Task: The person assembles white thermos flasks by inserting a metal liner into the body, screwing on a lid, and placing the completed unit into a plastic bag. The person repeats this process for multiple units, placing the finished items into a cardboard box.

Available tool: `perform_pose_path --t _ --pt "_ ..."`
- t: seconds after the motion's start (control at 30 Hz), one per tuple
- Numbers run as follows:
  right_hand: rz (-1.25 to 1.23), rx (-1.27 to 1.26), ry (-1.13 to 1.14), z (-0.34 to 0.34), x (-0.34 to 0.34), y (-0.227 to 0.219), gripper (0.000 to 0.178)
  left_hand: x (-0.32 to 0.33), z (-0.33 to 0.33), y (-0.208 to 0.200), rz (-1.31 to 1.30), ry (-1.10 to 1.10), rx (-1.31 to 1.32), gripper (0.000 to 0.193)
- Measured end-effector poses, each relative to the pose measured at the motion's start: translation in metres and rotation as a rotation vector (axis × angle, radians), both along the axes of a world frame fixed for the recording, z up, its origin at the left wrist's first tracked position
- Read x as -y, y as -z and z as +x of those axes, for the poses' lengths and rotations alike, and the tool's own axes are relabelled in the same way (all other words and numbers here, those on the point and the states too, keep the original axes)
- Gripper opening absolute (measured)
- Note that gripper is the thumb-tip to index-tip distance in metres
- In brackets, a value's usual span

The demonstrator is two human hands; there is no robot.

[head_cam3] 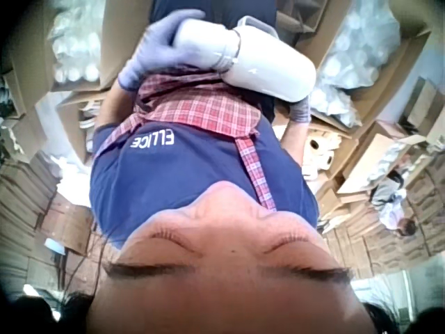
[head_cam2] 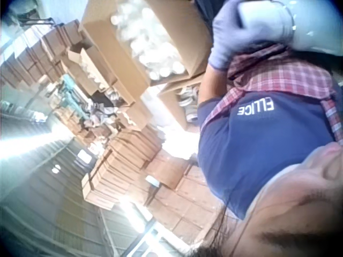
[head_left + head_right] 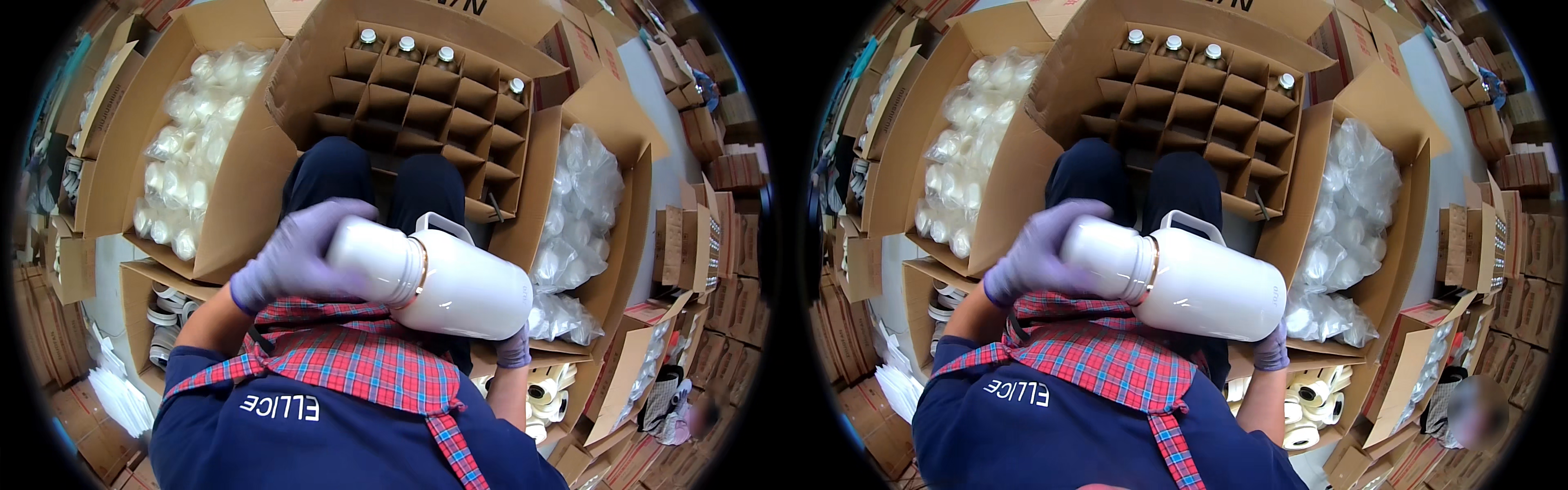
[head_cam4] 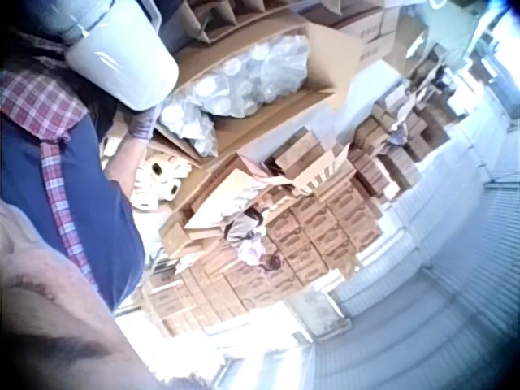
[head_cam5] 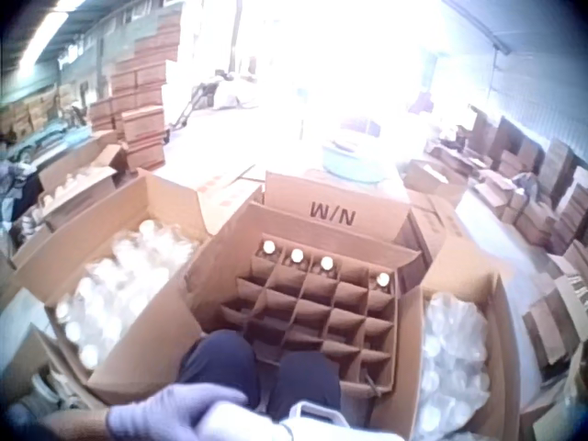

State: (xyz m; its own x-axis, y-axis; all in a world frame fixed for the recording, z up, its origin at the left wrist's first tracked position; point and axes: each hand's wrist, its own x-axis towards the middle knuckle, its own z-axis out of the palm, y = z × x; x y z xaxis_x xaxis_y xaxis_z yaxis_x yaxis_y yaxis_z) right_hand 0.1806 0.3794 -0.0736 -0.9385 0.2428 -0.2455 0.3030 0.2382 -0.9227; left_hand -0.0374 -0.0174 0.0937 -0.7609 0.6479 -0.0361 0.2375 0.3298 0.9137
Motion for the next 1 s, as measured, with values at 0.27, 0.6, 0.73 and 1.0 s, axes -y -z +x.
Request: perform_pose_path --t 0.27,0.6,0.73,1.0 --pt "-0.089 0.016 -0.013 -0.028 0.002 0.016 0.049 -0.023 0.034 0.015 0.138 -0.043 -0.286 0.102" --pt "-0.156 0.007 -0.023 -0.057 0.003 0.017 0.047 -0.056 0.005 -0.051 0.674 -0.041 -0.502 0.064" --pt "-0.181 0.021 0.001 -0.056 0.004 0.016 0.047 -0.048 0.004 -0.077 0.671 0.088 -0.415 0.056" --pt "-0.237 0.038 0.046 -0.043 -0.003 0.006 0.046 -0.039 0.021 -0.095 0.558 0.077 -0.45 0.047"
